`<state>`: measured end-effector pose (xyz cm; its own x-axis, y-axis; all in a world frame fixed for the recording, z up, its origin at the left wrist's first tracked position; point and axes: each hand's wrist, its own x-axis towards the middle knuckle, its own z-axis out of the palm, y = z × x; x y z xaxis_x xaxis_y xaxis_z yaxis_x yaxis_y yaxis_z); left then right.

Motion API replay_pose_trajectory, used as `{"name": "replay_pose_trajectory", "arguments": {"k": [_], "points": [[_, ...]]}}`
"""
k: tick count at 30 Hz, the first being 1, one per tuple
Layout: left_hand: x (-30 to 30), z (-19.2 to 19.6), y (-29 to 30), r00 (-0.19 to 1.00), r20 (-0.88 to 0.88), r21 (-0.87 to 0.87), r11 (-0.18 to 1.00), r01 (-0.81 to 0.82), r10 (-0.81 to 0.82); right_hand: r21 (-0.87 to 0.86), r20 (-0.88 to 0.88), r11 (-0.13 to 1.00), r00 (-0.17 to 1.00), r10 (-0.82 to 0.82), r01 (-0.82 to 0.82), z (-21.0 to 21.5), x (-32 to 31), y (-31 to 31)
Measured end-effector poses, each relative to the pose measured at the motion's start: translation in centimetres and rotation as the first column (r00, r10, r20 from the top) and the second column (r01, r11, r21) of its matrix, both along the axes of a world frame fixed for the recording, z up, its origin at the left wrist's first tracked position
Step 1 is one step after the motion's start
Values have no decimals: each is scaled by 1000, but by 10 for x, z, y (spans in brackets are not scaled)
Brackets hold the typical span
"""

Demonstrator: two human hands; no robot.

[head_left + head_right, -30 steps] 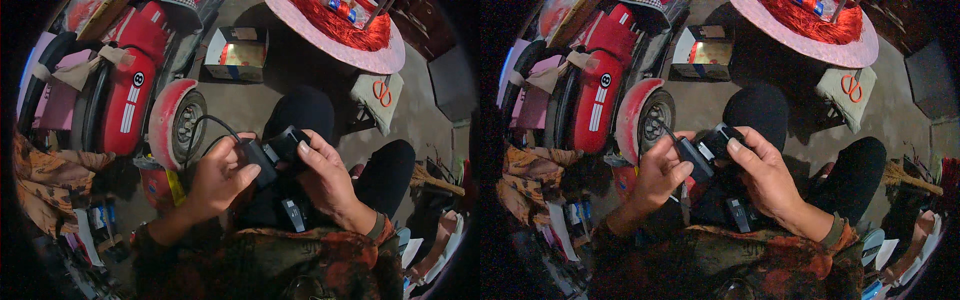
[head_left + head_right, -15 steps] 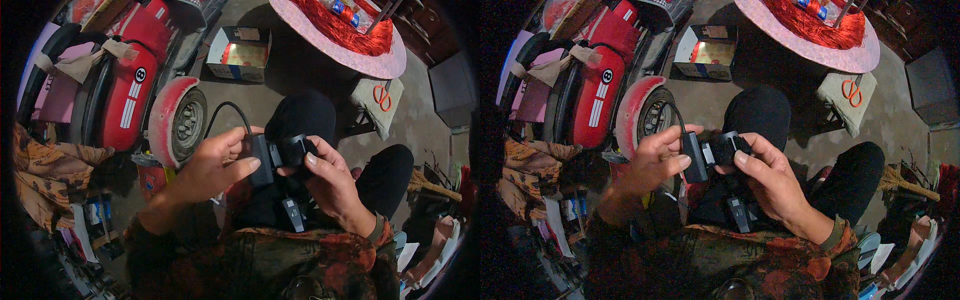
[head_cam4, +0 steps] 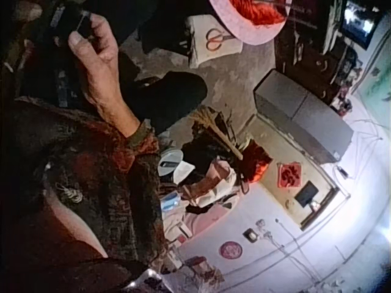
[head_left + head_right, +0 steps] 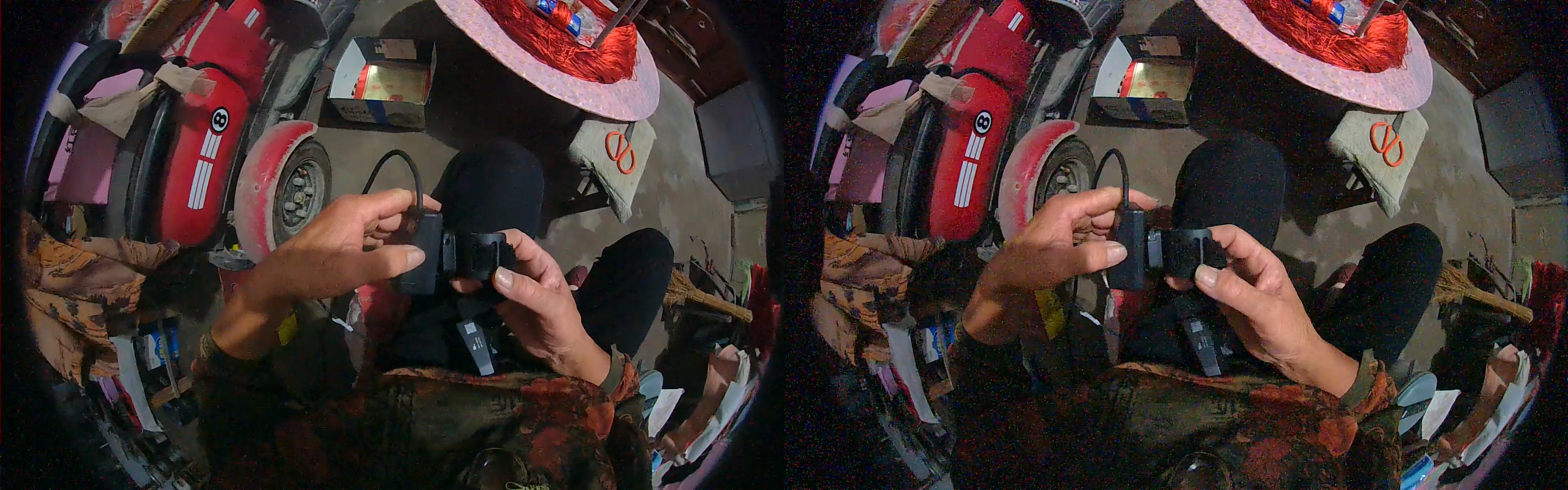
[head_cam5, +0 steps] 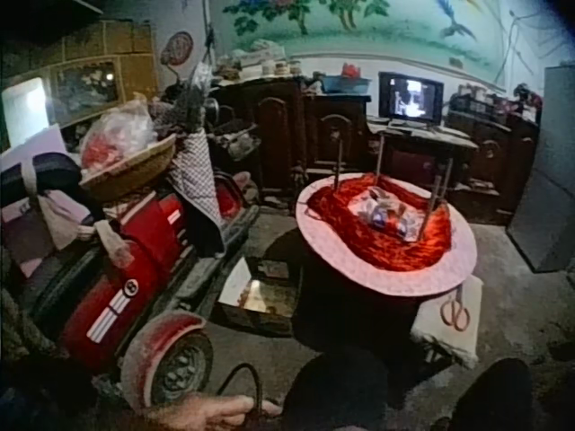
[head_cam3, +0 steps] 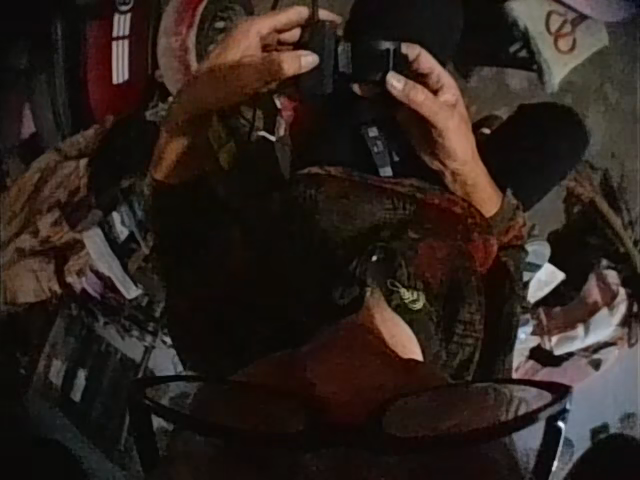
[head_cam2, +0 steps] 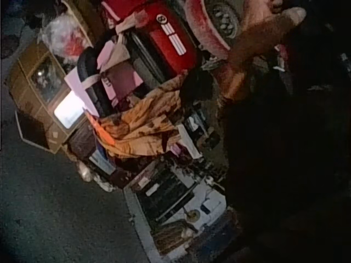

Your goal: The person is inspecting and manipulating a black plastic electronic mount or accessory with an attached cable.

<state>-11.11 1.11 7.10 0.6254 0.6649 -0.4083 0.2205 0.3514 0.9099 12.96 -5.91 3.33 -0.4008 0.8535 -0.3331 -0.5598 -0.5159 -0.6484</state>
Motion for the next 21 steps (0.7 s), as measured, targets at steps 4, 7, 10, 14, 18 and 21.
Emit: {"name": "replay_pose_trajectory", "arguments": {"k": [4, 7, 10, 14, 18, 21], "points": [[-1, 6, -2, 999, -35, -10, 1000, 12, -13, 75, 78, 997, 997, -2, -4, -1, 1, 0], [0, 2, -6, 1000, -21, 3, 1000, -17, 17, 224, 224, 974, 972, -68, 16, 4, -2, 2], [1, 5, -10, 999, -35, 25, 999, -35, 36, 348, 316, 934, 948, -31, -85, 7, 4, 6], [4, 13, -13, 998, -42, 44, 998, -48, 49, 273, 269, 957, 963, 22, -98, 7, 7, 9], [8, 16, -11, 993, -99, -33, 997, -74, 70, 235, 232, 970, 973, 8, -64, 4, 7, 10], [6, 13, -12, 996, -63, 17, 998, -67, 68, 266, 243, 961, 970, 4, -70, 1, 7, 10]]}}
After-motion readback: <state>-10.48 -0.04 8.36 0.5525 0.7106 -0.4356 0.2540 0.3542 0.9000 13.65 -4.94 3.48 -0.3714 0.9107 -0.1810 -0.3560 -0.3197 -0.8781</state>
